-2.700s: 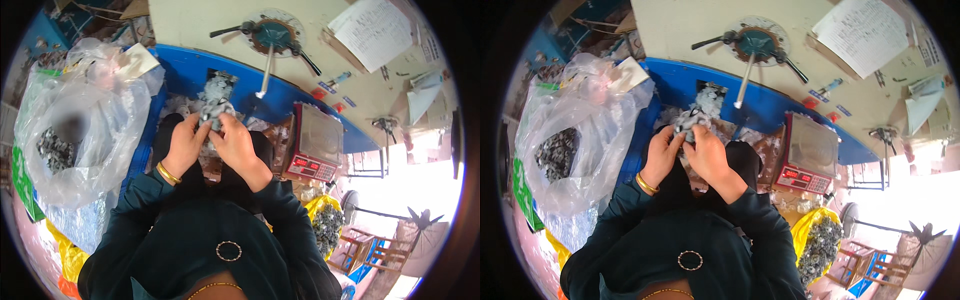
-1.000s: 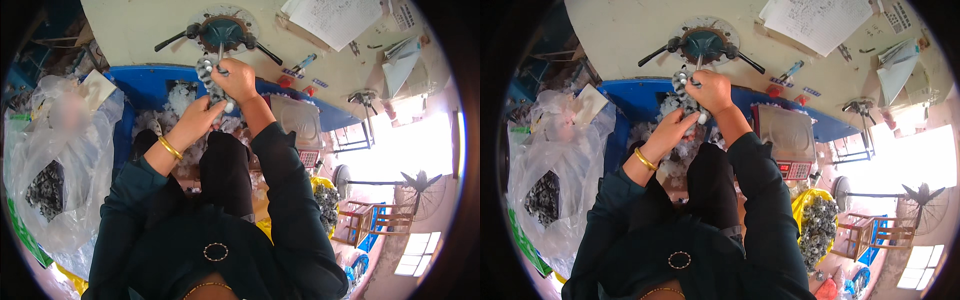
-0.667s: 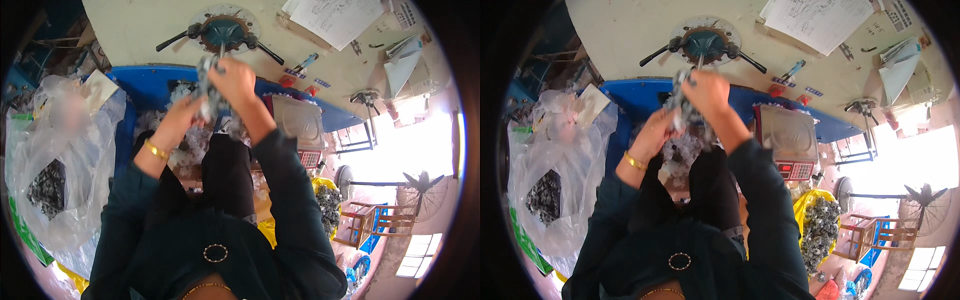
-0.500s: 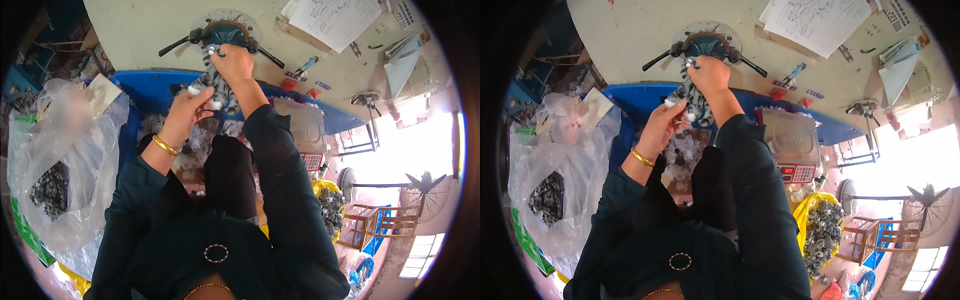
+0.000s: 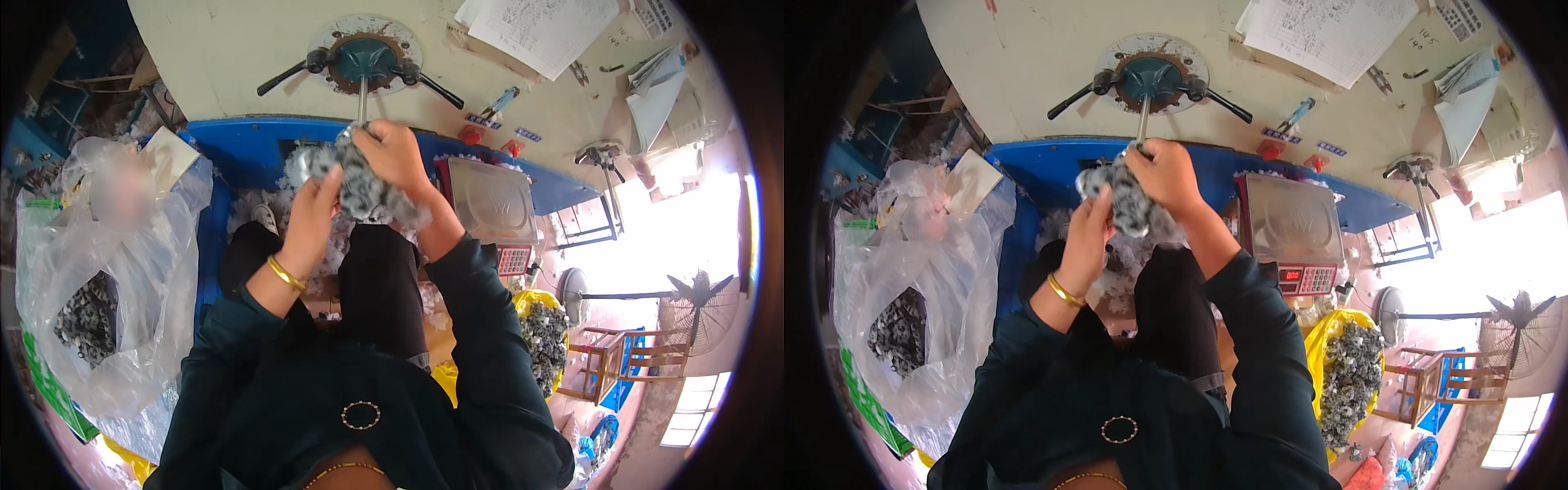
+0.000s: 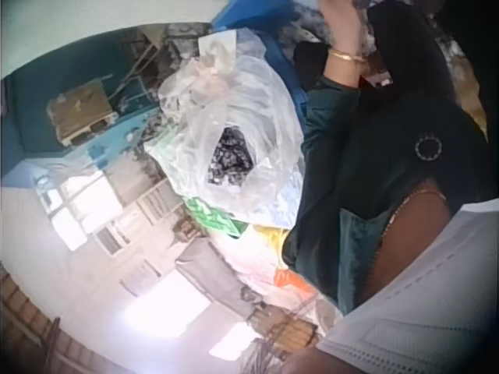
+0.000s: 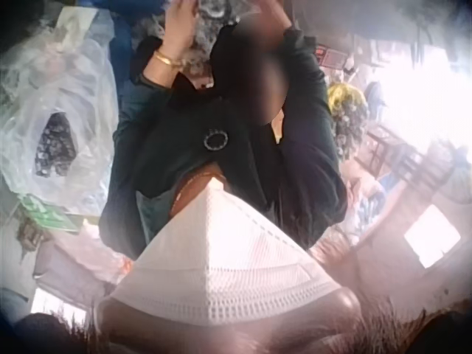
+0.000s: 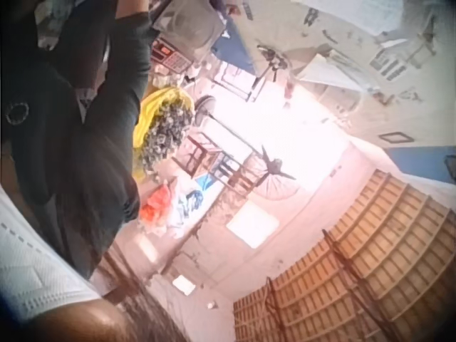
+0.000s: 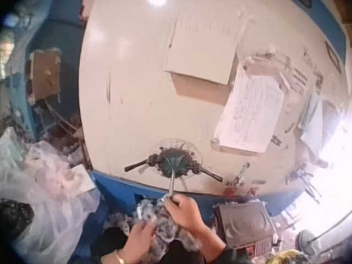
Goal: The person repeatedly stuffs a small plush toy with cotton-like material using a manual hand-cranked machine. They hold the toy, feed material into the machine, and then place the stuffed toy onto a digital scale before repeating the process.
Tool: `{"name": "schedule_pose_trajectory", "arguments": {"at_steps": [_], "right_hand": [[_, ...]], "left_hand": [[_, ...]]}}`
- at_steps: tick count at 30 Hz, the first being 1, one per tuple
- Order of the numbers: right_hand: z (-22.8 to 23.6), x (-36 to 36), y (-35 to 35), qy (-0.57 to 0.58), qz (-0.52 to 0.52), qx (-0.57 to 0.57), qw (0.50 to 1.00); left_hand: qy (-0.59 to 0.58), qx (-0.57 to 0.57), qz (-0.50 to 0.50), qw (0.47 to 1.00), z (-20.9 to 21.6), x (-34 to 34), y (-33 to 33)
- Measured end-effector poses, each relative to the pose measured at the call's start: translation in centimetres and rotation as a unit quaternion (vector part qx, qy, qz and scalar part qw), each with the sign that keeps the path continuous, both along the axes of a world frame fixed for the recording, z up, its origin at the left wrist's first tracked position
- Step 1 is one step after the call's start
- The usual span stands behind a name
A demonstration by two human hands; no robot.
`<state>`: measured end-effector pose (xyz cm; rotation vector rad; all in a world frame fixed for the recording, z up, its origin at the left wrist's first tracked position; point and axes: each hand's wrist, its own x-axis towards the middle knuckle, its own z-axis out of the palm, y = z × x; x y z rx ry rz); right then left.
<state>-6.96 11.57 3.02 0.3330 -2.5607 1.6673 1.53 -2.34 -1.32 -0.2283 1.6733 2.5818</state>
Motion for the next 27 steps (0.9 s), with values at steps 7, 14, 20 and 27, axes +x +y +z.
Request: {"name": "schedule_pose_trajectory", "arguments": {"at_steps": [7,14,20,27], "right_hand": [[1.1,-8.5,-2.9,0.108,-0.180,0.191,0.959],[0.1,-4.2,-2.0,0.166,-0.153,0.249,0.942],[1.1,-0.9,-2.3,0.110,-0.131,0.243,0.955],[2.5,1.5,-1.7,0.038,-0.045,0.263,0.963]], "left_hand": [[-0.087,-0.009,-0.033,0.996,1.8,-7.2,0.0],[0.005,-0.056,-0.013,0.998,2.0,-1.1,1.8],[0.135,-0.429,0.027,0.893,0.3,1.1,1.8],[0.216,-0.475,0.088,0.848,1.4,2.4,0.6]]}}
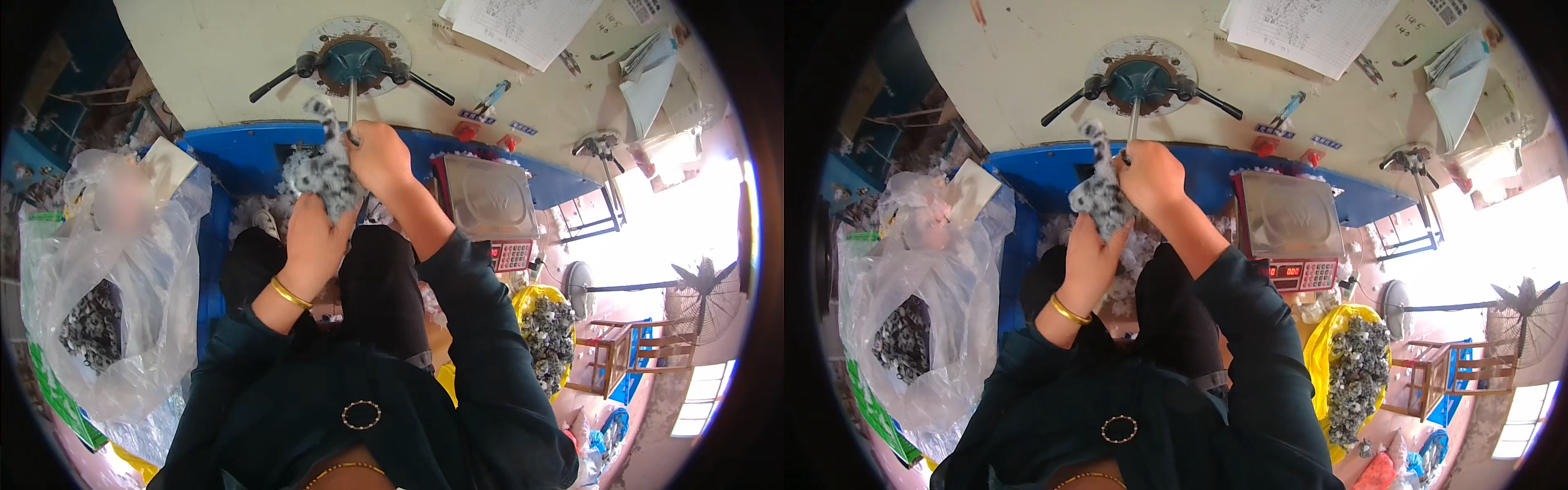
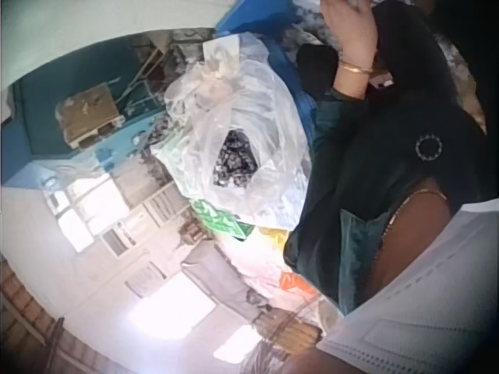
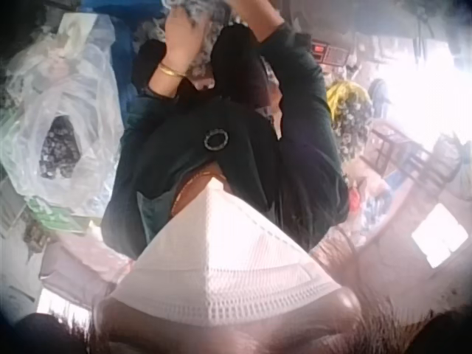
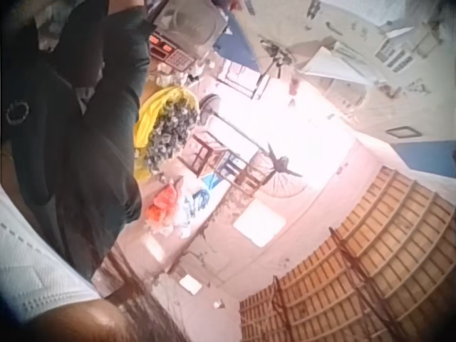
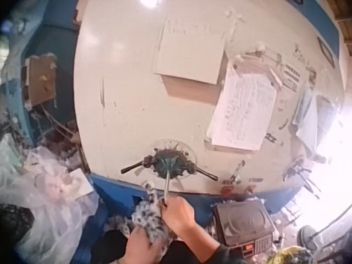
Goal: The person repeatedly stuffs a small plush toy with cotton-like material using a manual hand-cranked machine. They hold the toy, feed material into the machine, and then place the stuffed toy onto a digital scale before repeating the process.
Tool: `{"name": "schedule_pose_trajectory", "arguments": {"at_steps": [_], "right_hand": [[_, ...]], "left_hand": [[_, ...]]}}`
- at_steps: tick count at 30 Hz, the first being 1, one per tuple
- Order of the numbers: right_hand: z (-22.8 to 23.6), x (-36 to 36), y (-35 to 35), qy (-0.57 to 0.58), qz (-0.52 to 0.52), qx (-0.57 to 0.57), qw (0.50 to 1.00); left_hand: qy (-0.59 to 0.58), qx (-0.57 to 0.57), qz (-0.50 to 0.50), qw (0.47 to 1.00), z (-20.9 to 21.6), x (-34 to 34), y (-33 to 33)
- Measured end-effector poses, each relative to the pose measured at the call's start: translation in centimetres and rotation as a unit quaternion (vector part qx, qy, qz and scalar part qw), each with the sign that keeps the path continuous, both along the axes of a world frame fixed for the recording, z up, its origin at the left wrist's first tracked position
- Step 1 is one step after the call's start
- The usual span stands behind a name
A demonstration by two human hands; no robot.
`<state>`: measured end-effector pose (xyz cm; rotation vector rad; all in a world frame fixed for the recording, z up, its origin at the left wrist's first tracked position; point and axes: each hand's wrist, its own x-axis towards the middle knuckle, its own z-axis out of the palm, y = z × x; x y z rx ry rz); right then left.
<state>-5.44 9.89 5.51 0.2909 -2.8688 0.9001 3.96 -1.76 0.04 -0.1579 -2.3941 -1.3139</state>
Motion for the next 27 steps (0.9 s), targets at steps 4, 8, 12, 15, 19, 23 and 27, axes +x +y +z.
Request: {"name": "schedule_pose_trajectory", "arguments": {"at_steps": [4,8,12,15,19,23,27], "right_hand": [[-0.2,-7.1,-1.1,0.025,-0.062,0.028,0.997],[-1.0,-10.6,-2.4,0.082,-0.099,0.004,0.992],[-0.6,-7.4,-2.7,0.094,-0.075,0.033,0.992],[-0.3,-5.1,-2.2,0.083,-0.069,0.031,0.994],[-1.0,-3.3,-1.9,0.111,-0.064,-0.019,0.992],[-0.7,-2.0,-1.6,0.061,-0.070,-0.051,0.994],[-0.5,-0.8,-1.1,0.037,-0.061,-0.083,0.994]], "left_hand": [[-0.253,0.398,-0.129,0.873,1.6,-7.5,-1.2],[-0.351,0.469,-0.107,0.804,3.0,-10.7,-1.1],[-0.328,0.520,-0.108,0.781,1.5,-8.4,-1.3],[-0.326,0.529,-0.140,0.771,0.4,-5.7,-1.2],[-0.335,0.488,-0.099,0.800,2.1,-2.8,-0.7],[-0.299,0.500,-0.155,0.798,0.1,-2.0,-0.6],[-0.228,0.402,-0.196,0.865,-1.0,-0.8,0.0]]}}
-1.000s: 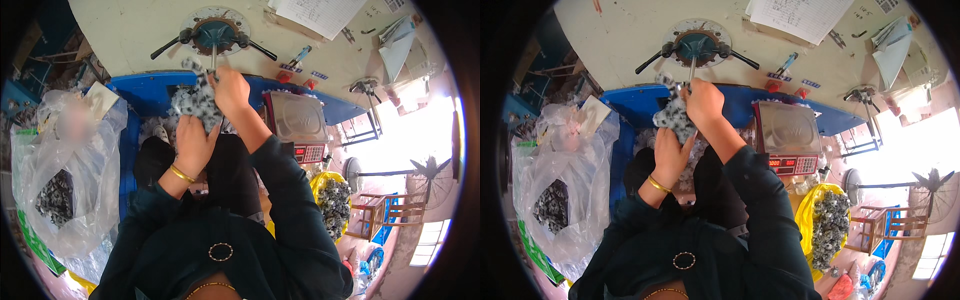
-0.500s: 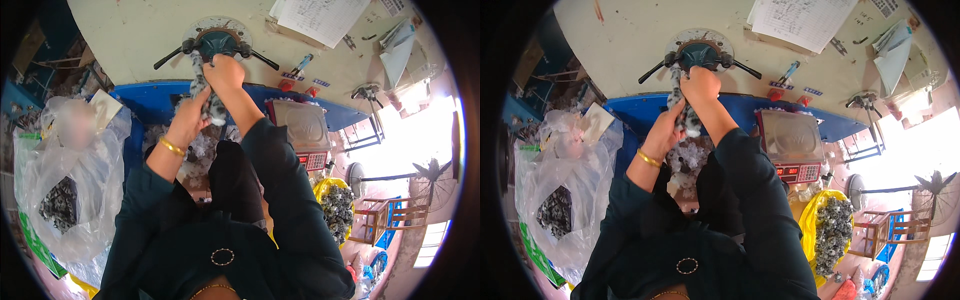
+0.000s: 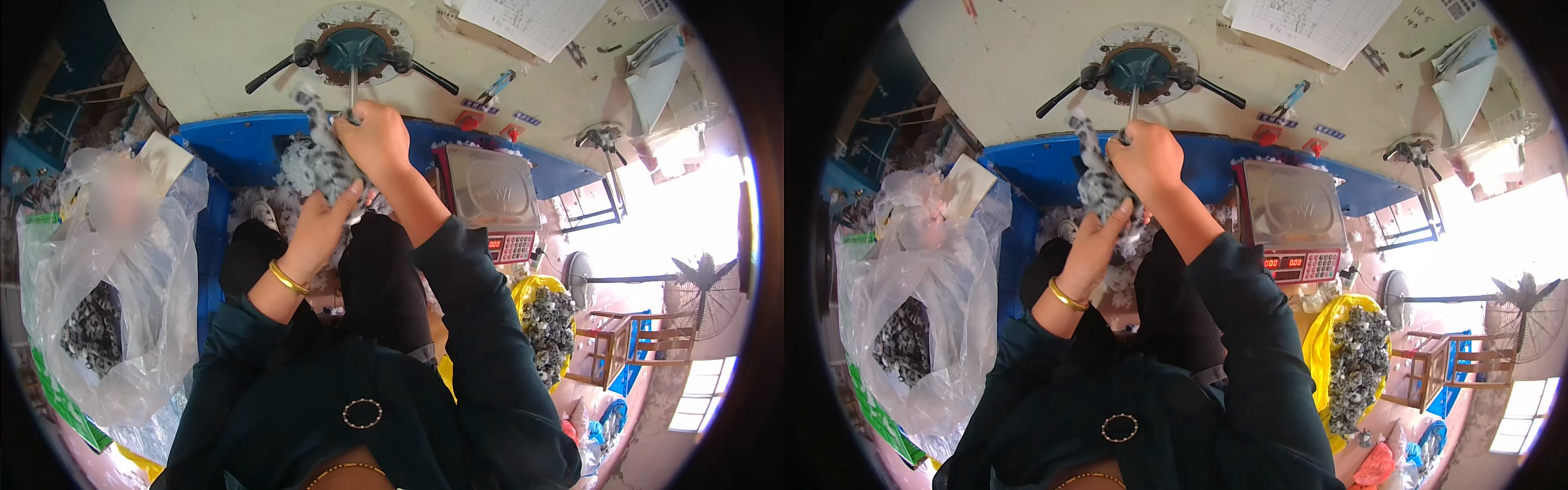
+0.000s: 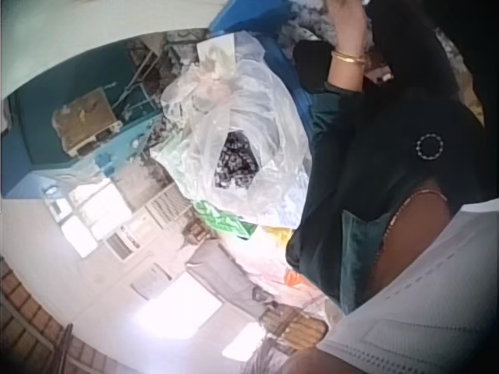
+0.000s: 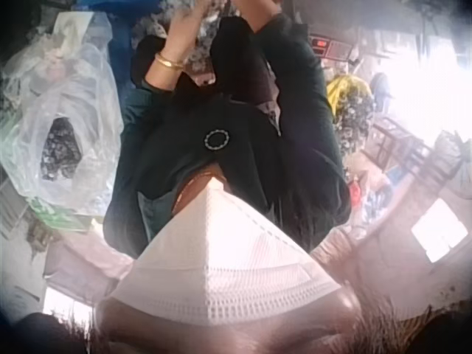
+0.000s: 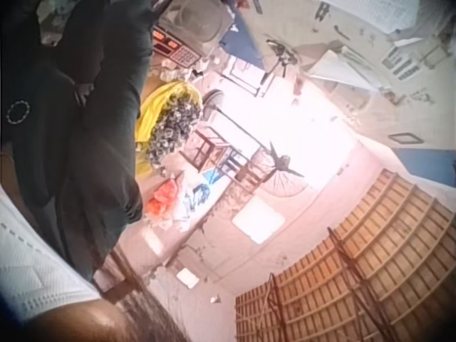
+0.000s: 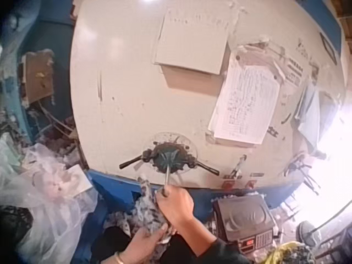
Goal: The person repeatedly stuffs a small plush toy with cotton-like material using a manual hand-cranked machine. They hold the toy, feed material into the machine, and then place the stuffed toy onto a digital scale before repeating the process.
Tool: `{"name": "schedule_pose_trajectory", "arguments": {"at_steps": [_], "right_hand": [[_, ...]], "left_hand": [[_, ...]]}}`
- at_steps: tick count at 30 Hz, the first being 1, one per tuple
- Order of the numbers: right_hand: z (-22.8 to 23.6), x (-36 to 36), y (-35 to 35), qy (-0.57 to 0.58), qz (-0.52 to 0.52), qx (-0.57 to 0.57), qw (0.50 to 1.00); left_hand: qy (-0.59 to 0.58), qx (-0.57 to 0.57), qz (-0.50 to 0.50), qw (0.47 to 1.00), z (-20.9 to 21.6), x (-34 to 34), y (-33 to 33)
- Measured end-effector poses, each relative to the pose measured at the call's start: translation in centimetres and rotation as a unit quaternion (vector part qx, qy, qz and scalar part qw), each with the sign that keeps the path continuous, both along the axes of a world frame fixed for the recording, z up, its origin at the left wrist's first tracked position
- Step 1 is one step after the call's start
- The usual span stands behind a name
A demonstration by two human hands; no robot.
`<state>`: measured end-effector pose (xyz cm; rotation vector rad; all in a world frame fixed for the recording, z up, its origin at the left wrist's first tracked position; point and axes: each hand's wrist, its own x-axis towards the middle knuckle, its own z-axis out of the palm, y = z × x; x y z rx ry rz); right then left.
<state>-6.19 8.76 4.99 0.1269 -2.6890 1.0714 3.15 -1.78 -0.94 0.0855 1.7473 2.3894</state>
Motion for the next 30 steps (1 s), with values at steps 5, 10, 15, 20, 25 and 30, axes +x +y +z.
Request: {"name": "schedule_pose_trajectory", "arguments": {"at_steps": [5,10,15,20,25,30], "right_hand": [[-2.2,0.1,1.5,0.067,0.014,-0.045,0.997],[-3.5,0.1,1.8,0.194,0.106,-0.058,0.974],[-3.0,0.6,3.0,0.141,0.181,-0.155,0.961],[-4.2,0.4,4.7,0.119,0.200,-0.175,0.957],[-6.8,-0.9,7.1,0.167,0.319,-0.137,0.923],[-7.3,-2.1,8.8,0.031,0.379,-0.220,0.898]], "left_hand": [[0.122,-0.369,-0.048,0.920,-2.2,-0.4,0.6],[0.023,0.051,0.041,0.998,-9.8,-0.9,-1.8],[-0.022,0.125,0.031,0.991,-3.1,-4.8,-5.1],[-0.050,0.069,-0.109,0.990,-0.8,-6.5,-4.0],[-0.063,0.101,-0.085,0.989,-2.5,-5.5,-2.9],[-0.025,0.146,-0.044,0.988,-2.5,-4.1,-0.8]]}}
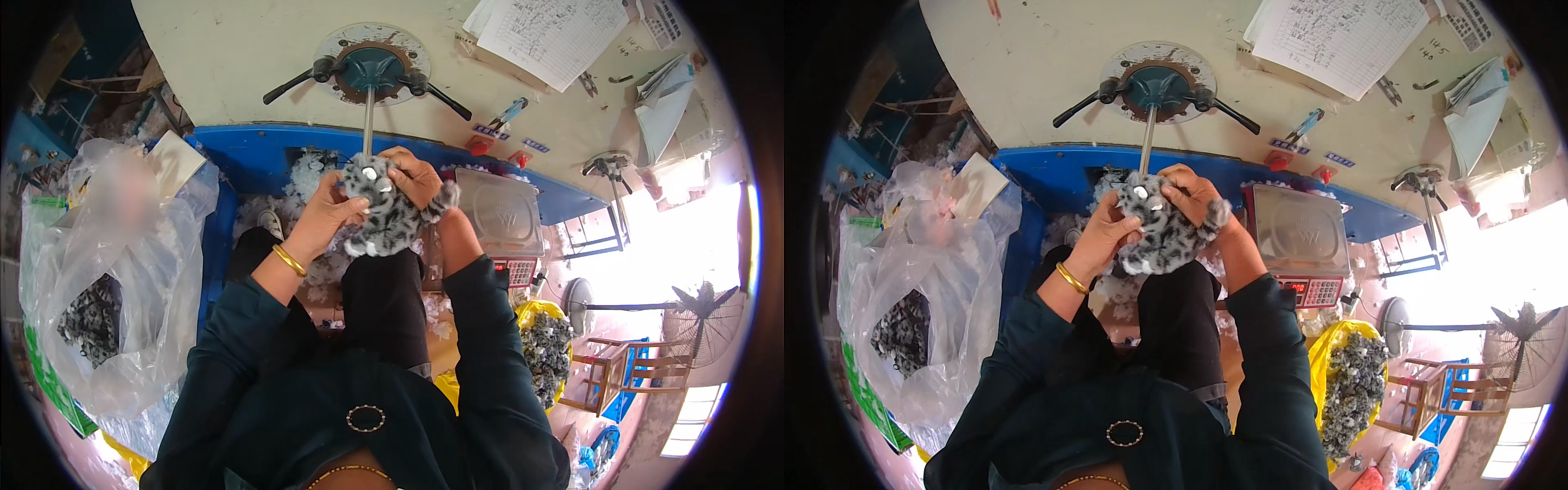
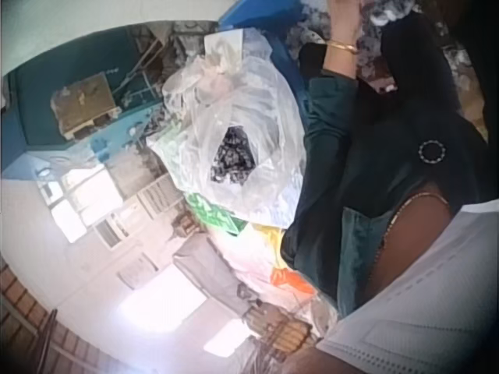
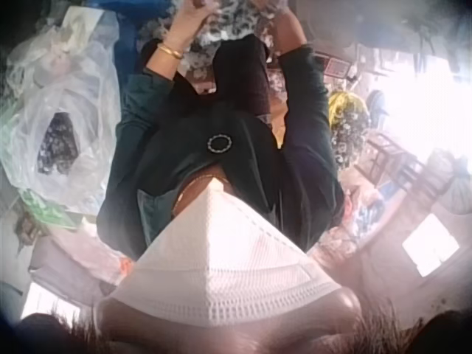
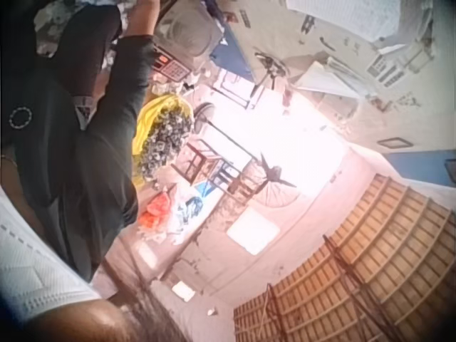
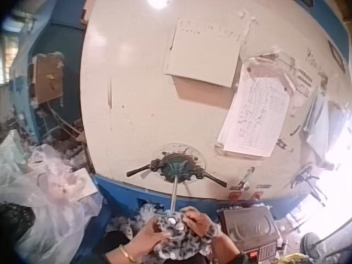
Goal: The person repeatedly stuffs a small plush toy with cotton-like material using a manual hand-cranked machine. They hold the toy, feed material into the machine, and then place the stuffed toy onto a digital scale before repeating the process.
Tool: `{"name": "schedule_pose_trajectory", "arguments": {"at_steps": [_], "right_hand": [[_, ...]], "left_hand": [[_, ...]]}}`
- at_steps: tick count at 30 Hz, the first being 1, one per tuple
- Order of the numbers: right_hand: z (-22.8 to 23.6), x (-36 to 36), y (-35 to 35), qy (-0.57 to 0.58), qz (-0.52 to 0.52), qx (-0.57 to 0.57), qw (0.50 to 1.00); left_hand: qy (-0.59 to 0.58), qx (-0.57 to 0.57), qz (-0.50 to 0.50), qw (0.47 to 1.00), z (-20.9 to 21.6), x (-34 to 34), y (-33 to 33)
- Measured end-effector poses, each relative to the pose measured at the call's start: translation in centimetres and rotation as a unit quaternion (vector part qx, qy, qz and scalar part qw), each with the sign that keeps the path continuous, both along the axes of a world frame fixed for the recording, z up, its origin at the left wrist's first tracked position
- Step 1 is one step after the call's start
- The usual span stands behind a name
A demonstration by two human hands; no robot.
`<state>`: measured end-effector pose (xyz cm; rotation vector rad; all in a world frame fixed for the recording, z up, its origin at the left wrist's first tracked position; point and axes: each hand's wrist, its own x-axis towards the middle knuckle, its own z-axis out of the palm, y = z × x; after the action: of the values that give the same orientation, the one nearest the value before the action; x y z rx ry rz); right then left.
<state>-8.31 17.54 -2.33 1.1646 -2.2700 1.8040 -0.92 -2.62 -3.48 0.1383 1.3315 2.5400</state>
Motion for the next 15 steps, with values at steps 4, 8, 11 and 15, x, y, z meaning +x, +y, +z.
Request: {"name": "schedule_pose_trajectory", "arguments": {"at_steps": [4,8,11,15], "right_hand": [[2.4,-0.2,0.4,-0.169,-0.021,0.100,0.980],[1.4,-1.8,0.1,-0.151,-0.014,0.034,0.988],[-0.3,-4.3,0.5,-0.254,0.068,-0.040,0.964],[-0.5,-5.3,0.9,-0.227,0.077,0.004,0.971]], "left_hand": [[0.026,-0.032,0.055,0.998,1.9,1.8,0.9],[0.015,-0.011,0.097,0.995,4.2,2.1,1.8],[-0.034,-0.057,0.134,0.989,6.6,1.1,2.4],[-0.069,-0.066,0.141,0.985,6.4,0.0,2.3]]}}
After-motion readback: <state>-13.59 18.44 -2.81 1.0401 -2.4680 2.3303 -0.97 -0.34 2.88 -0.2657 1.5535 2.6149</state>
